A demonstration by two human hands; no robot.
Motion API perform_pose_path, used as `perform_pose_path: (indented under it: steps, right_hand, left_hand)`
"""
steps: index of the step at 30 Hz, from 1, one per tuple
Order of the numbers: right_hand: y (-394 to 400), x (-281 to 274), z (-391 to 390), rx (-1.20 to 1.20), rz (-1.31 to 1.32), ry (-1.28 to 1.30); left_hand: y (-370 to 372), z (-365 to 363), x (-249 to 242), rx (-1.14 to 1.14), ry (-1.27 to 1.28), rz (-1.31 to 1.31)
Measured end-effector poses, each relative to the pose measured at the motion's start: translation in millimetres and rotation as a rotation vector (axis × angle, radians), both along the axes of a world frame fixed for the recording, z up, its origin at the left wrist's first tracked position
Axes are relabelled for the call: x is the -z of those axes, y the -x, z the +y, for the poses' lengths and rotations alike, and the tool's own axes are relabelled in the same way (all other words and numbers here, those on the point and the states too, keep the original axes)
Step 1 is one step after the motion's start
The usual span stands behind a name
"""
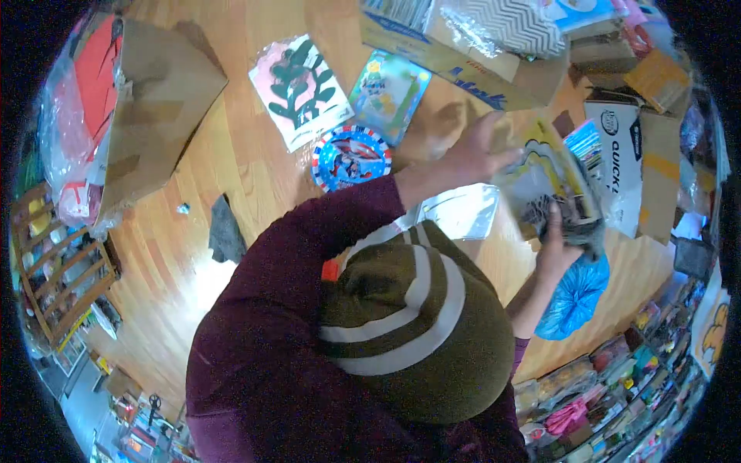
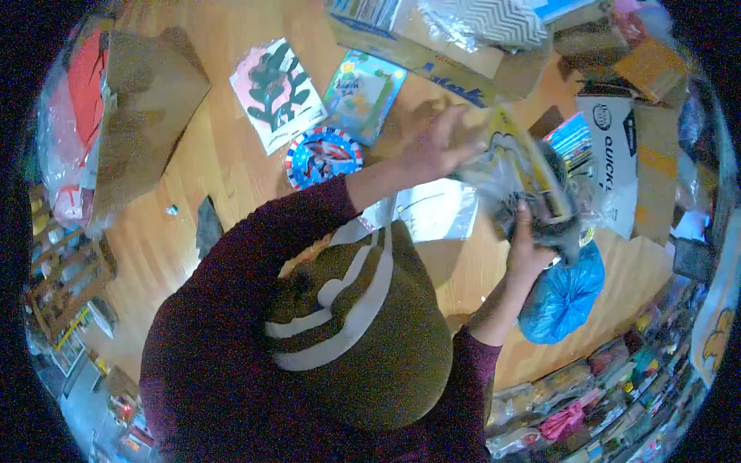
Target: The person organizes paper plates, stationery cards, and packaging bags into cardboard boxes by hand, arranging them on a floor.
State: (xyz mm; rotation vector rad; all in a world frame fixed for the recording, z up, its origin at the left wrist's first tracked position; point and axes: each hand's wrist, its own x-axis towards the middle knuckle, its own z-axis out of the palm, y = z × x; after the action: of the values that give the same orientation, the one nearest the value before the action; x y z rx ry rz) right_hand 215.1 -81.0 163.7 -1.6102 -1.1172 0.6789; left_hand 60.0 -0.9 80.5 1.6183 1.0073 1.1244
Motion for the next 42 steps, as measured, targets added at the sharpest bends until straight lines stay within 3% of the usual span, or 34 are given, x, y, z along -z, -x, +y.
perform_pose_path:
  steps: [1,2,3,4,6,7,8,11,12,14,15,16,18,21,22,24,26,29,32,34,35,37,38,40,42]
  right_hand:
    - [-0.9,4.1,1.6,0.029,-0.186,0.036]
    - [16.3,-10.6,8.4,0.030,0.236,0.063]
    - [33.5,-25.3,15.3,0.105,0.651,0.072]
    - [38.0,-13.8,9.5,0.010,0.478,0.132]
    - [38.2,2.7,-9.8,-0.492,-0.587,0.053]
    - [47.4,4.8,-16.1,-0.650,-0.741,0.022]
    - [57.2,10.9,-27.5,-0.628,-0.542,0.127]
    - [55.8,23.9,-21.8,-0.679,-0.675,0.088]
    - [56.2,21.5,-16.2,-0.667,-0.662,0.093]
    - [38.0,46.1,-12.7,-0.517,-0.655,0.009]
    - [24.4,56.9,-7.0,-0.387,-0.639,-0.089]
    - [7.6,58.8,7.6,-0.391,-0.655,-0.024]
    - [1.6,55.7,18.6,-0.123,-0.364,0.108]
    - [-28.3,63.5,17.3,-0.037,-0.298,0.289]
    - [-47.4,81.0,11.5,0.039,-0.252,0.240]
    - [-87.5,119.7,-8.7,0.381,0.199,0.231]
    - [-96.7,99.7,-37.3,0.594,0.256,0.350]
    - [-114.9,102.9,-89.5,0.718,0.503,0.198]
    - [-104.9,102.4,-128.4,0.806,0.573,0.230]
    - [-98.9,109.0,-147.0,0.820,0.618,0.277]
    - [-96.0,114.5,-153.4,0.833,0.659,0.327]
    - [-88.7,132.3,-157.5,0.822,0.671,0.348]
    - [-85.3,141.8,-159.3,0.825,0.676,0.368]
    - [-74.8,150.4,-155.0,0.769,0.688,0.401]
    - [-54.2,148.6,-140.7,0.720,0.574,0.415]
  left_hand:
    - [5.1,-0.1,-8.6,0.112,0.510,-0.352]
    - [7.2,1.0,-22.0,0.231,1.028,-0.694]
    - [2.5,4.9,-38.6,0.092,1.459,-0.680]
    - [1.8,3.3,-42.8,0.107,1.458,-0.676]
    - [10.7,-5.1,-46.2,0.383,1.306,-1.254]
    - [16.6,-6.0,-51.5,0.368,1.256,-1.226]
    - [16.7,-7.1,-39.9,0.449,1.226,-1.295]
    - [19.2,-29.3,-47.3,0.487,1.349,-1.365]
    - [25.4,-44.2,-73.6,0.378,1.081,-1.162]
    - [26.4,-52.8,-76.2,0.283,0.811,-0.959]
    - [21.1,-54.5,-53.2,0.344,1.063,-0.994]
    - [17.1,-56.1,-35.5,0.403,1.311,-1.019]
    - [19.9,-61.1,-30.6,0.414,1.320,-1.080]
    - [33.2,-56.8,-32.7,0.428,1.350,-1.011]
    - [36.6,-55.4,-28.0,0.425,1.357,-1.014]
    - [43.7,-49.0,-14.5,0.407,1.237,-0.863]
    - [50.8,-28.9,-12.1,0.293,1.253,-0.920]
    - [51.7,-12.1,-2.6,0.193,1.151,-1.005]
    - [42.9,-23.3,19.8,0.115,1.101,-0.966]
    - [32.5,-48.2,35.7,0.202,1.288,-0.849]
    - [31.2,-62.9,28.1,0.226,0.903,-0.508]
    - [7.4,-82.2,42.3,0.112,1.182,-0.746]
    - [1.3,-89.3,56.3,0.099,1.175,-0.742]
    - [-2.5,-101.0,81.6,0.071,0.832,-0.400]
    - [2.6,-104.8,92.6,0.037,0.872,-0.403]
